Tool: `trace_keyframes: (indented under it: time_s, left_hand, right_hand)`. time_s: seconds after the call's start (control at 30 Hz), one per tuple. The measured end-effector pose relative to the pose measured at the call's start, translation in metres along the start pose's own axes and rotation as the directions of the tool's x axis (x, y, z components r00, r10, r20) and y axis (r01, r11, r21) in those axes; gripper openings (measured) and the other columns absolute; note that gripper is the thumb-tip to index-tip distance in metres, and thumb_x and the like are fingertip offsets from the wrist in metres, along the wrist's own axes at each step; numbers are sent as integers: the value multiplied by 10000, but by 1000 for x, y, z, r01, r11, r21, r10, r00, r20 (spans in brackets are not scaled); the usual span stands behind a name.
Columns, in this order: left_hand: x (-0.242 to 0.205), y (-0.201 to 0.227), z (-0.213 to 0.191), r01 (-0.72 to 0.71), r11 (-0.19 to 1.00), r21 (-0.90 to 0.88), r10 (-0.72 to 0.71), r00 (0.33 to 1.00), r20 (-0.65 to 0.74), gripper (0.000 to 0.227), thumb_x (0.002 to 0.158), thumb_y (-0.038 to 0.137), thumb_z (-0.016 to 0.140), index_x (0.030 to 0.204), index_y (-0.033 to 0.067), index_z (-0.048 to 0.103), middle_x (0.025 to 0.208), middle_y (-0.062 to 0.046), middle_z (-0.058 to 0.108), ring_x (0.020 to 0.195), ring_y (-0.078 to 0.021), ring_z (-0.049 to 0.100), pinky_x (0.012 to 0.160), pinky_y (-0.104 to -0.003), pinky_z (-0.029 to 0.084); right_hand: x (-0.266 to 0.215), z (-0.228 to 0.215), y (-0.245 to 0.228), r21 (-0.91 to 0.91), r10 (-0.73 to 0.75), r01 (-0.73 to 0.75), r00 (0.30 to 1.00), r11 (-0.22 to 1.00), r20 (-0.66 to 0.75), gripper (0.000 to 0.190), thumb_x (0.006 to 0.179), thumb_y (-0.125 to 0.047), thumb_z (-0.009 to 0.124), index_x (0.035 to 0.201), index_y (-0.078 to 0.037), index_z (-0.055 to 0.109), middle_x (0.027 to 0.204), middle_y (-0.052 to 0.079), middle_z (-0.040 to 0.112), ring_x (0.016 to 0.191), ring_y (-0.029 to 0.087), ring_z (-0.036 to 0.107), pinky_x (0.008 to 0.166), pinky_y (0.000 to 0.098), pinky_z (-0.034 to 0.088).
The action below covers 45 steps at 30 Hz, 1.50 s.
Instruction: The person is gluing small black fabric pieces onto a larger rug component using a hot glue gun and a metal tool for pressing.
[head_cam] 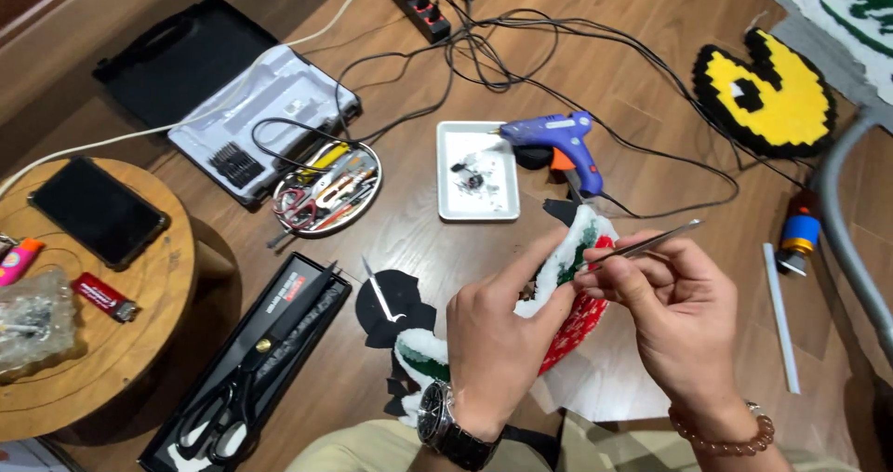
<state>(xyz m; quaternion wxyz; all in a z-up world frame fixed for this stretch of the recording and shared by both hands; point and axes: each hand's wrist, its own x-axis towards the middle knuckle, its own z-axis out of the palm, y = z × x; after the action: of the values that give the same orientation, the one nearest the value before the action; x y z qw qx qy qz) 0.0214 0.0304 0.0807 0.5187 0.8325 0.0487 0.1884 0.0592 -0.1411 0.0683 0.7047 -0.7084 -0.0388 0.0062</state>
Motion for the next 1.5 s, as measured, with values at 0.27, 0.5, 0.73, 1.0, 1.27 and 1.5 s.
trace_keyframes:
  time_s: [0.27,0.5,0.73,1.0,1.27,1.5]
  left_hand:
    - [-13,17,17,-39,999,33,37,996,78,484,765,196,814,1242,219,735,874,-35,830,534,-218,716,499,-355,535]
    - [-16,25,21,-66,996,55,59,991,121,487,778,213,810,1260,226,741,823,-39,824,480,-196,679,455,-351,505]
    - [-20,30,25,-104,992,72,94,986,136,488,776,208,824,1256,218,737,809,-39,818,482,-203,681,459,-356,507]
    - [-21,32,25,-106,991,82,93,984,154,504,765,183,806,1263,225,740,726,-38,791,436,-199,625,441,-365,477]
    - [-22,30,26,-106,991,80,92,982,165,517,773,173,789,1283,226,725,780,-44,811,458,-195,655,442,-364,485]
    - [-21,30,26,-108,990,88,90,979,184,510,786,192,802,1289,225,725,735,-34,799,434,-172,631,423,-351,481]
  right_hand:
    - [-20,-17,-22,-47,-46,43,997,998,-57,266,951,67,627,1215,94,604,1152,240,736,959,274,761,836,302,644]
    - [-31,-27,-39,-289,-150,139,989,947,-15,257,932,87,652,1187,117,660,1133,208,768,964,228,772,843,259,622]
    - [-34,-40,-31,-434,-314,335,941,836,123,261,890,74,702,1148,103,677,1128,178,775,943,192,767,844,246,645]
    - [-34,-42,-31,-435,-340,376,927,818,161,226,882,68,707,1105,100,679,1146,182,776,969,195,768,812,238,644]
    - [-34,-40,-34,-462,-331,368,930,807,162,235,878,69,717,1108,104,688,1123,168,785,891,163,760,749,210,625]
    - [-33,-41,-34,-421,-317,354,935,835,158,219,888,73,697,1104,96,671,1105,179,783,997,209,777,860,245,648]
